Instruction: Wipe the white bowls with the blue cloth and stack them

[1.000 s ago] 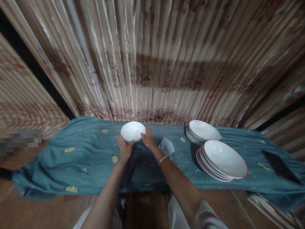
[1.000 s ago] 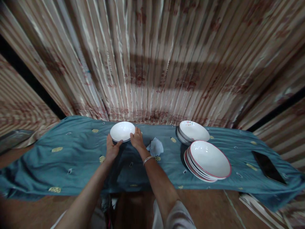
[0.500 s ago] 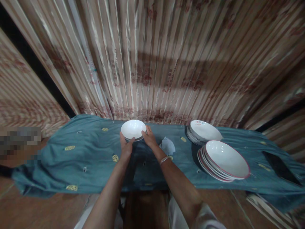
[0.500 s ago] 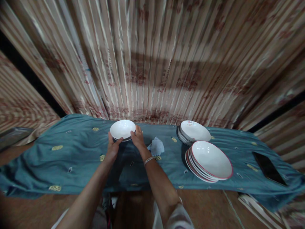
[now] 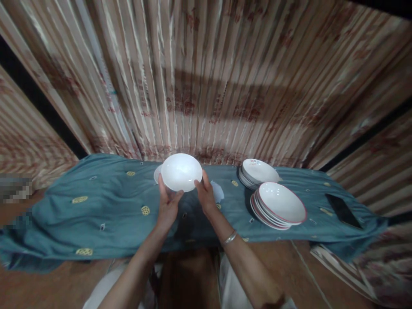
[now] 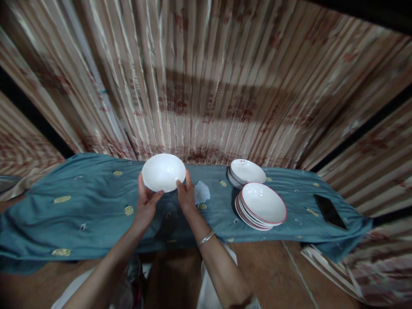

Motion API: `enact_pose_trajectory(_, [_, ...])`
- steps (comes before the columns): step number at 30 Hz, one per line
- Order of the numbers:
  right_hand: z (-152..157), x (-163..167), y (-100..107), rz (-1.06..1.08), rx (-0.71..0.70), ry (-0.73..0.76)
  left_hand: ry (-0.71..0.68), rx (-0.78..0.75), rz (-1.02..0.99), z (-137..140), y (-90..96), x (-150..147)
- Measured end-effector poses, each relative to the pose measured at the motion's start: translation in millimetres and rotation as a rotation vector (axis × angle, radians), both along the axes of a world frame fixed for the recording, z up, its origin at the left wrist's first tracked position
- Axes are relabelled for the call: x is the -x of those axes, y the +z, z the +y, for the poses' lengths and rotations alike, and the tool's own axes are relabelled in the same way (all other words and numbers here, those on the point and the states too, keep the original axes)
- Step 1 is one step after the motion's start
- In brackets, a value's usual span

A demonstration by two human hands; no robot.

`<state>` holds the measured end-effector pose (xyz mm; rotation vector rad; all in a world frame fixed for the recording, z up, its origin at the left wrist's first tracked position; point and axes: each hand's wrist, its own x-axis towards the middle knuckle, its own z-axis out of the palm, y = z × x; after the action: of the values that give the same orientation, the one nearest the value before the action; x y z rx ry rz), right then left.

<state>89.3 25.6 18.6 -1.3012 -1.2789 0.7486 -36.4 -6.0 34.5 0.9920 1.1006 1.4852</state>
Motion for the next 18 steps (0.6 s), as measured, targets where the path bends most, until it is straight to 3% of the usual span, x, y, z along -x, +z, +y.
enact_pose_trajectory(8, [-40,-30,-26,-0.013,-0.008,-0.047,-0.109,0.165,-0.219,-27,-5.6,-17])
enact_pose_trajectory(12, [-34,-60,-36,-0.055,-0.034,-0.038,-0.148,0.199,-0.251,-26,-7.5,-14])
enact_pose_trajectory(18, [-8,-106,-46,-0.342,0.011,-0.201,-0.221,0.289,-0.231,-27,-19.5,-10])
